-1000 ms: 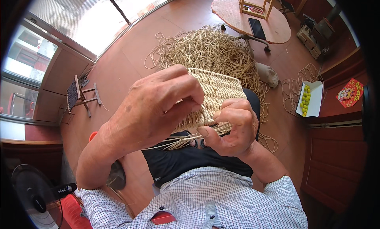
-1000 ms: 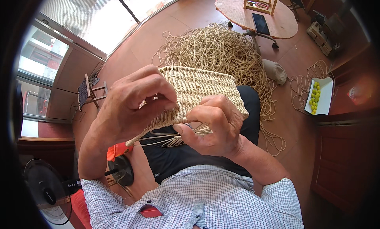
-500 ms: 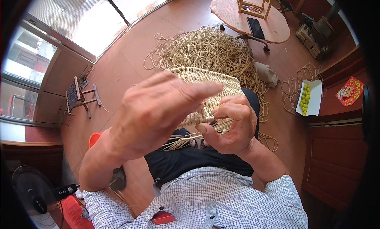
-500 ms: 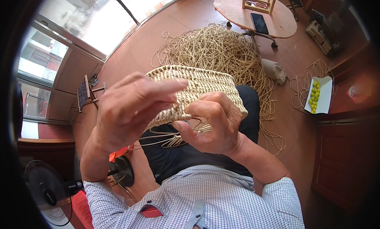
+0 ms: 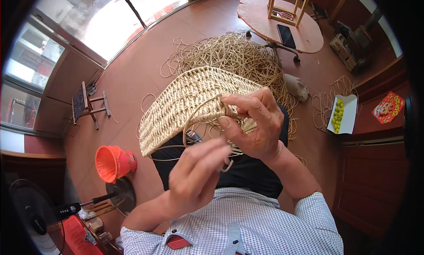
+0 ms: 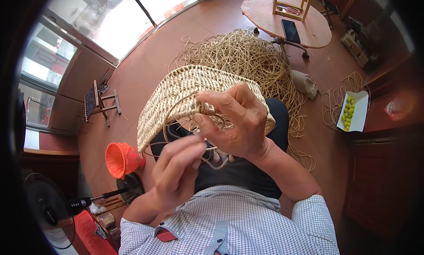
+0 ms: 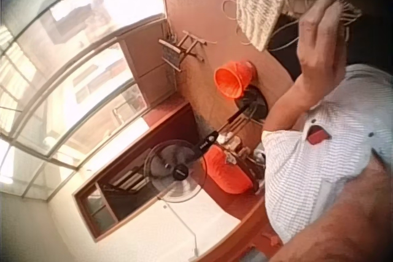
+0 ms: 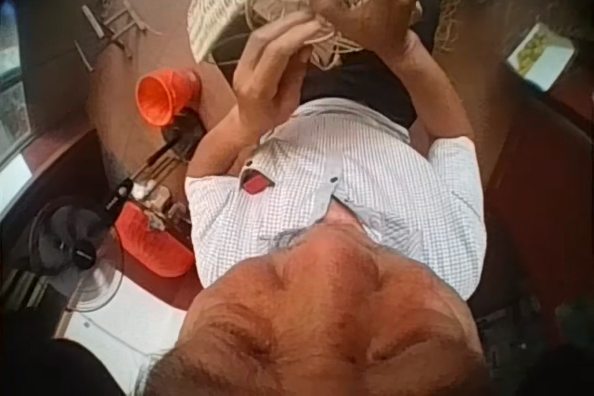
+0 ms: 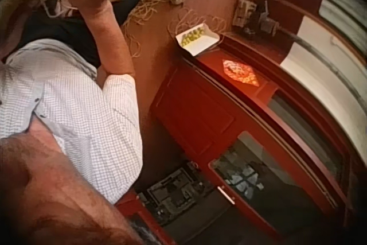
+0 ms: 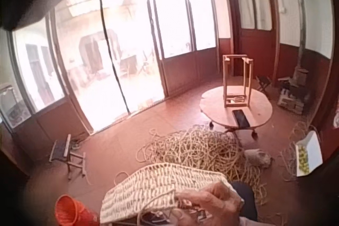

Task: Weaving a traditional basket using straw-like material.

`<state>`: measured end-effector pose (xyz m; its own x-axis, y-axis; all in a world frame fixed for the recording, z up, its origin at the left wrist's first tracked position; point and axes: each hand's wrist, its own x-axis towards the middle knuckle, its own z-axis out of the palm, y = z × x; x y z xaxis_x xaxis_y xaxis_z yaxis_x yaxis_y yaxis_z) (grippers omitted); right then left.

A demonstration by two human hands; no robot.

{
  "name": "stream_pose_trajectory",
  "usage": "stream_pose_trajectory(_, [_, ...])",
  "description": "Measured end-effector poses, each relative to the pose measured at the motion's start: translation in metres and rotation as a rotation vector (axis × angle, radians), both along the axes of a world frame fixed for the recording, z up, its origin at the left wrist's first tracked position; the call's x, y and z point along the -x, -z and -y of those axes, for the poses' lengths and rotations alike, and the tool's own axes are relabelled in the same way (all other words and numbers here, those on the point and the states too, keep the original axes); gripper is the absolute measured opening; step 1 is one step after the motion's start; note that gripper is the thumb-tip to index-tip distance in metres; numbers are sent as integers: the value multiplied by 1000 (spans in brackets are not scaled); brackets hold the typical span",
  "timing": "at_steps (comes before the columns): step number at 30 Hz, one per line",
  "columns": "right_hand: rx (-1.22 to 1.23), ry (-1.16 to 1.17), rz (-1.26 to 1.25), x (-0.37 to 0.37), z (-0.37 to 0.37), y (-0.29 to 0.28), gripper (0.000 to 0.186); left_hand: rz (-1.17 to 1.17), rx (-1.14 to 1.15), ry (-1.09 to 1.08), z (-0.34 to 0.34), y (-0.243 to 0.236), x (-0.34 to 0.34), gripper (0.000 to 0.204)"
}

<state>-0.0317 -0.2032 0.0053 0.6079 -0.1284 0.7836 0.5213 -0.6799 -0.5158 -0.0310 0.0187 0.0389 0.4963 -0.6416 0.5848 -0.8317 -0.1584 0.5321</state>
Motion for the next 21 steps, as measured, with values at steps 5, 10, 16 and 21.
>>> stream_pose_trajectory(5, [-40,73,-47,2,-5,-7,46,-776,202,-128,27,29,13,48])
stream_pose_trajectory(10, [-31,67,-65,1,-4,-7,48,-1220,667,-164,61,39,-9,42])
stream_pose_trajectory(16, [-12,74,-63,4,-1,-6,49,-1356,985,69,74,51,-20,36])
stream_pose_trajectory(21, [31,39,-79,6,4,-6,49,-1414,1035,125,72,50,-22,36])
